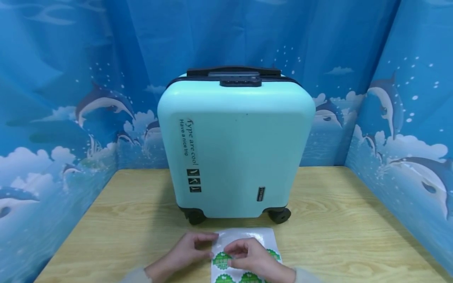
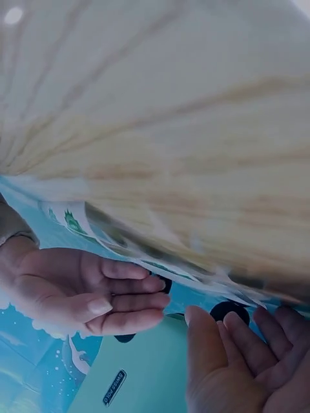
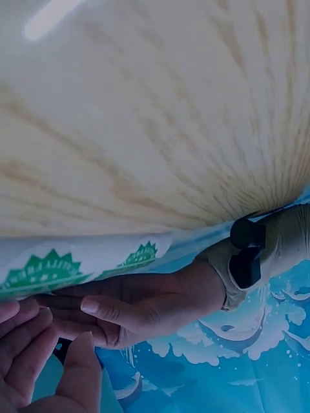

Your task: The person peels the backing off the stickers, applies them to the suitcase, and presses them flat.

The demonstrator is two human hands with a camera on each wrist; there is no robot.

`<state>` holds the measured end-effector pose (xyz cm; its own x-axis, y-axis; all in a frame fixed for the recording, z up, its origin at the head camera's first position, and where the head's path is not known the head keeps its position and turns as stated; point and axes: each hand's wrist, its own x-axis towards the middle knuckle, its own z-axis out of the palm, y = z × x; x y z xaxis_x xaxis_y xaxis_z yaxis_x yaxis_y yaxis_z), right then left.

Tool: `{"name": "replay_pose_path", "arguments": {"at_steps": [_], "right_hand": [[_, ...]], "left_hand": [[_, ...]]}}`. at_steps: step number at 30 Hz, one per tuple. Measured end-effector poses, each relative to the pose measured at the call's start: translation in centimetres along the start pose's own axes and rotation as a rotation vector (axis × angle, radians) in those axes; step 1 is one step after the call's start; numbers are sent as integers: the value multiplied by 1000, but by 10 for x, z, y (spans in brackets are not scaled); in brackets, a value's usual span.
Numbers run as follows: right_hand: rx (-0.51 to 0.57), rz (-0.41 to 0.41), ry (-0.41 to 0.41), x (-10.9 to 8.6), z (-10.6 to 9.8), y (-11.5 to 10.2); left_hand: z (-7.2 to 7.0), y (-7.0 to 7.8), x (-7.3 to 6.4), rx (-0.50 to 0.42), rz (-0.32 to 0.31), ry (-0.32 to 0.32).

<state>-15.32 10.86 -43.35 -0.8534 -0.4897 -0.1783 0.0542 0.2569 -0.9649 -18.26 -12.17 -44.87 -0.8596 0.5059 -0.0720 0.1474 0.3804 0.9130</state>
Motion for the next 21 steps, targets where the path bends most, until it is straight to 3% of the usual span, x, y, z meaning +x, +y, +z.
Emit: {"name": "replay_pose_path", "arguments": {"at_steps": [10,17,21], "right_hand": [[-5,-1,-21,4,1,7],[2,34,-15,3,-1,9],[8,11,-25,4,-3,11]], "left_hand": [[4,-4,5,141,41,0],[9,-4,8,118,44,19],[11,-4,10,113,47,19]]}}
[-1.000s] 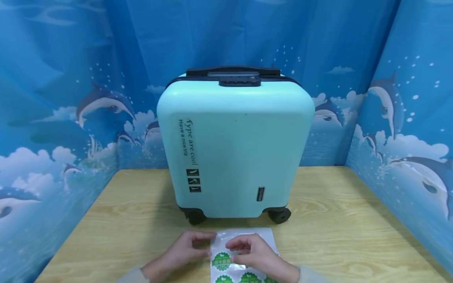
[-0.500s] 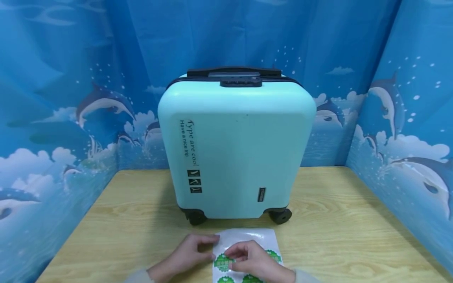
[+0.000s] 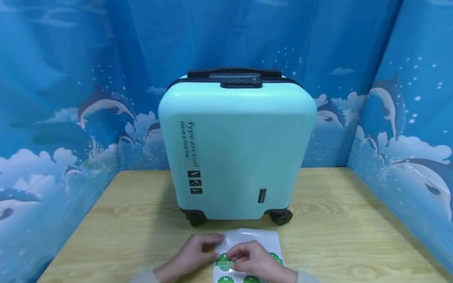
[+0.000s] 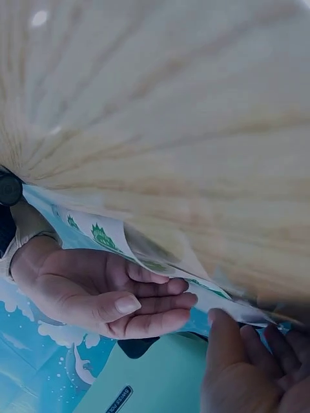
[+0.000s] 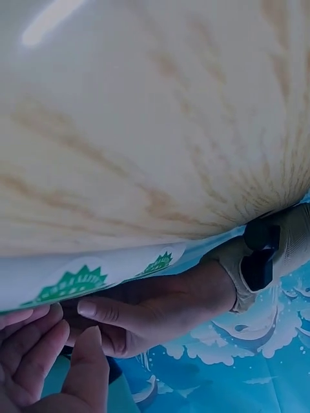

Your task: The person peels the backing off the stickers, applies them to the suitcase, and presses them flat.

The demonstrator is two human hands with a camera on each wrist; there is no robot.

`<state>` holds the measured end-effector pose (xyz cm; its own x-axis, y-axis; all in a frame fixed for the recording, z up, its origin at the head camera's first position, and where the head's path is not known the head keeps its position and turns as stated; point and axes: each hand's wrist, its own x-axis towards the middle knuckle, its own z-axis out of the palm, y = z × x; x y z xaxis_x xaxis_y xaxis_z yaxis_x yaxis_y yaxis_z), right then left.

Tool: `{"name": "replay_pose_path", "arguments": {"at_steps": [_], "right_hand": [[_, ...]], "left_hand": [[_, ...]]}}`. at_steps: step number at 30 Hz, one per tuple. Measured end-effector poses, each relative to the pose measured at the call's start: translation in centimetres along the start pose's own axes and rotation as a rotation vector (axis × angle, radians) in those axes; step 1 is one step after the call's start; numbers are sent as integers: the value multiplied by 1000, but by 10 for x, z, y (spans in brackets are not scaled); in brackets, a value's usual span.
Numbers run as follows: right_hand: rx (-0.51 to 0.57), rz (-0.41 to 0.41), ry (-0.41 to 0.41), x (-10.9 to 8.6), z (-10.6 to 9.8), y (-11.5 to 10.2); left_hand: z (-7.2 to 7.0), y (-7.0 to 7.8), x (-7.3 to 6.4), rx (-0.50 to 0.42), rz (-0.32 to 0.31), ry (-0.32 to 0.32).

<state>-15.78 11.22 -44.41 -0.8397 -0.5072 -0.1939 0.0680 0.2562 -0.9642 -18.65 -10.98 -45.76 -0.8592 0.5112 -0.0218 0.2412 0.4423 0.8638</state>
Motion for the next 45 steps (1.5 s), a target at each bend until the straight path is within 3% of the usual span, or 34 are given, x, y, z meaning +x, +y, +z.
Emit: {"name": "replay_pose_path", "arguments": {"at_steps": [12,19,25,33,39,45], "right_hand": [[-101,-72,57,3,-8,-5],[-111,-141,107,7,-9,-2],[-102,-118,109,8,-9,2],[-110,-102,104,8,-11,6],[-105,-96,97,8,-11,5],[-99,-99,93,7,-12,8]], "left_hand": [[0,3,4,142,42,-8],[-1,4,6,188,58,20],[1,6,5,255,77,50],[5,9,4,339,29,58],[4,11,3,422,94,70],[5,12,3,419,147,82]]}}
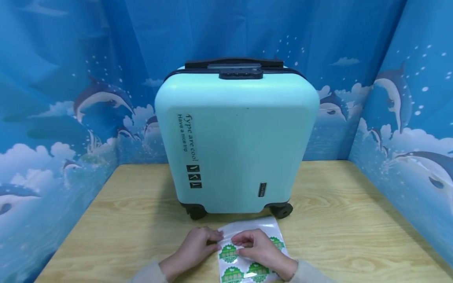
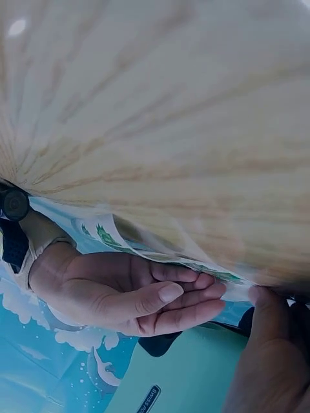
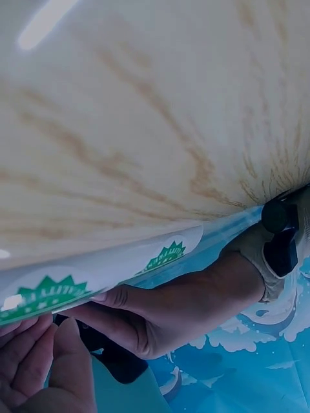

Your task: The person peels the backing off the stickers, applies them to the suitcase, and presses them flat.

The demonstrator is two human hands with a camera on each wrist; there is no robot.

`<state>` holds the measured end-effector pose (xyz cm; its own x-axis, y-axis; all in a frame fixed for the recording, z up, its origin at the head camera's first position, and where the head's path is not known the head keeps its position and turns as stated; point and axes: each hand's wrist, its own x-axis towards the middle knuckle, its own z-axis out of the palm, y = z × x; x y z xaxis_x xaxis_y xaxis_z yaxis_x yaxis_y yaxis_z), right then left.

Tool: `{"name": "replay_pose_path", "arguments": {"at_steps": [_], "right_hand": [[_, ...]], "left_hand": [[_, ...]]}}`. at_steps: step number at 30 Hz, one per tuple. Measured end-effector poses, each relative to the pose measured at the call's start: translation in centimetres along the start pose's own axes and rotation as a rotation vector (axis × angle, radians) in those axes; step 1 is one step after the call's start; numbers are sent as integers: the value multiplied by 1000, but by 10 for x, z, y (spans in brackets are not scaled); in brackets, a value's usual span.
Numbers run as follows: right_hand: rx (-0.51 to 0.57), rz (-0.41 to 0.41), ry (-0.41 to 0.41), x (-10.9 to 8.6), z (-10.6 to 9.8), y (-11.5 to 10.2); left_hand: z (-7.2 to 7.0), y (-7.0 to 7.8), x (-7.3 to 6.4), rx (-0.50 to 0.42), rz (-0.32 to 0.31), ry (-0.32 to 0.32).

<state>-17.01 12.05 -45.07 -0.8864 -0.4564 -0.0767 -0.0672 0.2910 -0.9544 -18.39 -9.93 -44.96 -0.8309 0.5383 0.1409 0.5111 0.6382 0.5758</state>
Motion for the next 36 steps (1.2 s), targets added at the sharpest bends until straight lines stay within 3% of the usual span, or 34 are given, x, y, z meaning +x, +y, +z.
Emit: {"name": "replay_pose_path", "arguments": {"at_steps": [4,9,14,21,25,30,36], "right_hand": [[0,-19,-1,-1,-1,2],[13,-24,7,-1,-2,0],[-5,0,26,-1,-4,-3],[-54,-31,59,-2,-7,-2],[-77,-40,82,-1,-8,-2],[-94,-50,131,-1,-7,-3],[-96,-64,175,-3,-4,-3]], "left_hand": [[1,0,1,-15,-7,24],[1,0,3,-88,-60,50],[-3,-2,5,-236,-134,43],[-7,2,8,-467,-313,8],[-7,4,11,-581,-319,3],[-4,6,13,-798,-354,-17],[1,10,14,-884,-422,-32]]}}
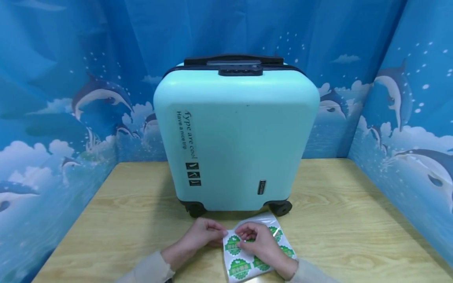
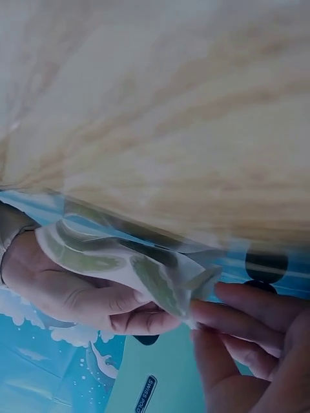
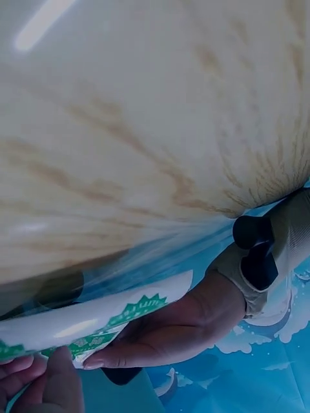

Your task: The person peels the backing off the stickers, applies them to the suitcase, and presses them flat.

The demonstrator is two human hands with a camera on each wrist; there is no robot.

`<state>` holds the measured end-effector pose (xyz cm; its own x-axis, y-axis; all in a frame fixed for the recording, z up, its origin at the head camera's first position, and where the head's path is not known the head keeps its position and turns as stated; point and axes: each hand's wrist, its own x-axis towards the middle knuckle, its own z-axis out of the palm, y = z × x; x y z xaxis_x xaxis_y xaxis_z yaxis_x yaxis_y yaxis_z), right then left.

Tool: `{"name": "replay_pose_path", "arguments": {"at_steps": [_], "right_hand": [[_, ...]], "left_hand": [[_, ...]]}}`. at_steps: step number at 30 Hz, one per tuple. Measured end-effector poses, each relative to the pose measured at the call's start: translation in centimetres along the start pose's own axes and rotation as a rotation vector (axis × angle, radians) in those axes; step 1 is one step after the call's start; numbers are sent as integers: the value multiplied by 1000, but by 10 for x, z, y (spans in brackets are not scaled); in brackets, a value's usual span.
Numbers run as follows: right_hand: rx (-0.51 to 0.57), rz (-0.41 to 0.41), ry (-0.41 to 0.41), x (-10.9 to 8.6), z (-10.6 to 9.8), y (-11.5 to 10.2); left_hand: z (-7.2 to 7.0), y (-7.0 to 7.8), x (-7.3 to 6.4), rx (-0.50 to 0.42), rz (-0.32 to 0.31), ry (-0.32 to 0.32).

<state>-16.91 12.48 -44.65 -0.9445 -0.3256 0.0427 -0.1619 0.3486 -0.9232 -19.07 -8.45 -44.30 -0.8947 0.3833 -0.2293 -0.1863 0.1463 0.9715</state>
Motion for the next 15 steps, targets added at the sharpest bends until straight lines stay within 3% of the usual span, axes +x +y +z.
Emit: {"name": "replay_pose_path", "arguments": {"at_steps": [7,15], "right_hand": [[-13,-59,52,-3,4,-1],[25,-27,71,-5,6,-4]], "left_hand": [[2,3,2,-38,-23,-54],[4,6,0,-76,-34,-77]]}}
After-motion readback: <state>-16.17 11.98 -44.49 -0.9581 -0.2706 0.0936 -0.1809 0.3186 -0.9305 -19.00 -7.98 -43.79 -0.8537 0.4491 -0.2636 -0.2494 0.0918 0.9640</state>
